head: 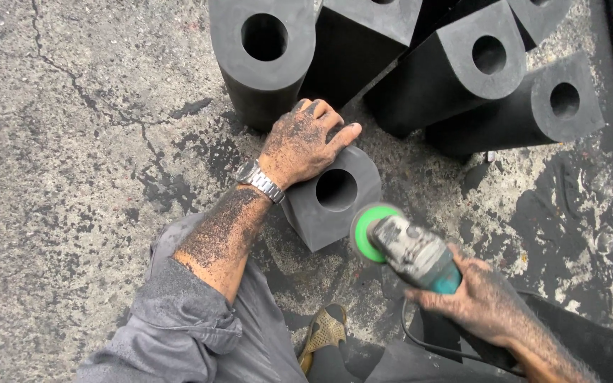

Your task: Grind the edges of large black rubber components using a handheld angle grinder.

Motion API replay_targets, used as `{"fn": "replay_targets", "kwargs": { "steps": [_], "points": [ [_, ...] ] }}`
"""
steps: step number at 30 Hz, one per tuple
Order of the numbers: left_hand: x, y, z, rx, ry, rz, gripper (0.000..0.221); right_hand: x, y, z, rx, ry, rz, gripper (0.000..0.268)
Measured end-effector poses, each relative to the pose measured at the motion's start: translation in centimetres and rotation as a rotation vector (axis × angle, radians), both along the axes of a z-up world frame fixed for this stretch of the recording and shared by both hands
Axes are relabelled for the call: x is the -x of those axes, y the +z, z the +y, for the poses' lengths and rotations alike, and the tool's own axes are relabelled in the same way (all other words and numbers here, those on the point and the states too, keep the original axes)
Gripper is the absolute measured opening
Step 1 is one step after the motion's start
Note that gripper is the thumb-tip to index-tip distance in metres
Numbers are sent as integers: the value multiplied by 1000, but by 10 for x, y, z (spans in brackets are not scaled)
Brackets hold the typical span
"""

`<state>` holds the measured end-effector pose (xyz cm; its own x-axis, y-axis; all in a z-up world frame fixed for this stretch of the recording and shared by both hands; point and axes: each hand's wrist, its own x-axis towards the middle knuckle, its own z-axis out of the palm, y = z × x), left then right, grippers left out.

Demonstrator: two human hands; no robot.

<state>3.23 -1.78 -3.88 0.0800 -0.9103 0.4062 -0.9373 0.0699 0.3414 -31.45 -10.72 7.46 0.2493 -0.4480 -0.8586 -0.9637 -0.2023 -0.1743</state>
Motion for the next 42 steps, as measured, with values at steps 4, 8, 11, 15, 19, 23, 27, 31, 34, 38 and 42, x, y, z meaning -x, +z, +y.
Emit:
{"fn": "replay_targets", "kwargs": {
  "steps": [4,8,11,15,19,23,27,31,34,38,42],
  "points": [
    [4,-7,-1,65,22,-22,37,-17,13,-2,43,-219,-66,88],
    [2,0,0,59,16,-11,31,5,4,6,-69,-59,-90,91],
    [4,0,0,40,15,0,31,-8,13,10,-35,28,72,100],
    [2,-1,-1,58,22,-17,34,-17,9,-2,66,-142,-50,86],
    [0,-10,-3,76,4,-39,36,-16,10,0,42,-50,-22,80],
    [2,-4,0,46,40,17,34,-39,22,3,-21,-4,29,94],
    [1,-8,-2,70,47,20,34,-30,9,-9,68,-197,-156,89],
    [1,-6,-3,60,46,46,34,-44,26,3,-12,50,68,102],
    [2,-2,-2,32,43,47,32,-47,26,5,-14,15,1,94],
    [1,-10,-3,62,20,-13,34,-39,12,-16,85,-168,-148,85],
    [1,-5,-4,34,46,30,33,-57,33,-2,11,-3,-35,86]
  ]
}}
